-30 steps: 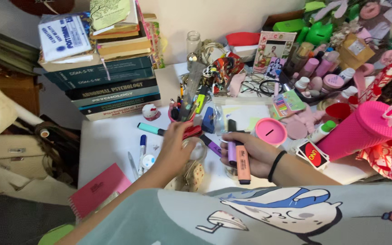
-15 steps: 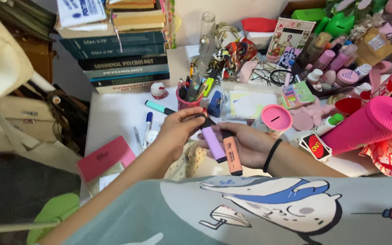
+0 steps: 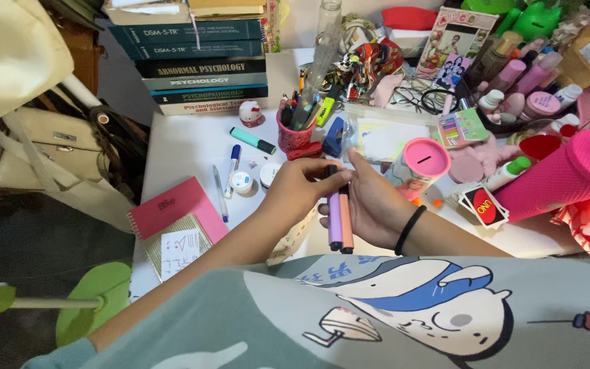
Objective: The person organizes a cluttered desk by picking up various items such as highlighters, a small orange toy, and a pink piggy bank, then placing them into containers or different locations on the desk.
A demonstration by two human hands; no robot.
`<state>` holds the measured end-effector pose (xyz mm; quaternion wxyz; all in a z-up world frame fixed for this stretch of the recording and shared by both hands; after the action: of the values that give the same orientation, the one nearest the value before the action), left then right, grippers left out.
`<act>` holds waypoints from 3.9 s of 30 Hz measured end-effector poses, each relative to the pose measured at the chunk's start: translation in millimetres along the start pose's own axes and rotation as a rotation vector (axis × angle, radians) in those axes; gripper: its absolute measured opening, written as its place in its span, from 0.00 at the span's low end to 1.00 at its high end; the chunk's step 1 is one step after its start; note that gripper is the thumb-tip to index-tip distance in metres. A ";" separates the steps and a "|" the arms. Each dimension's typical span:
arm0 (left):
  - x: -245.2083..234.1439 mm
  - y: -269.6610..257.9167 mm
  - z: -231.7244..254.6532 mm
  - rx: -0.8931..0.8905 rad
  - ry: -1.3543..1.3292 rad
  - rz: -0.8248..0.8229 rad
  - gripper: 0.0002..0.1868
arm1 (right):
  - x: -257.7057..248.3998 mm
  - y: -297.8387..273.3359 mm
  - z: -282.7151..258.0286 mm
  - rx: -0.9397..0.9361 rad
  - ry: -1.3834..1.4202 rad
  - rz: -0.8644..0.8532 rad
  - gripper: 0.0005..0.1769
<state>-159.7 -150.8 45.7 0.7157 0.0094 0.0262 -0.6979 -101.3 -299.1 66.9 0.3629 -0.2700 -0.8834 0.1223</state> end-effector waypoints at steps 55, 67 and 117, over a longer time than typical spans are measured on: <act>-0.6 -2.0 26.6 0.612 0.671 0.057 0.21 | -70.5 1.6 -39.7 0.011 0.077 -0.011 0.15; -20.0 -45.4 33.7 0.649 0.731 0.019 0.14 | -37.7 4.8 -27.0 -0.049 0.020 0.006 0.16; -46.9 4.1 17.9 -0.086 -0.141 0.032 0.26 | 1.5 38.6 -21.9 -0.080 -0.295 0.158 0.16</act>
<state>-156.4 -104.7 65.8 0.7266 -0.0700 0.0058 -0.6835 -71.7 -266.0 67.3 0.2076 -0.3320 -0.9073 0.1535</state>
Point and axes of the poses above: each hand's wrist, its own y-axis towards the middle knuckle, its own x-axis out of the palm, z = x × y, the point moved 1 cm from there along y, towards the middle knuckle, and after that the axes turned 8 degrees about -z, right-handed, at the moved point
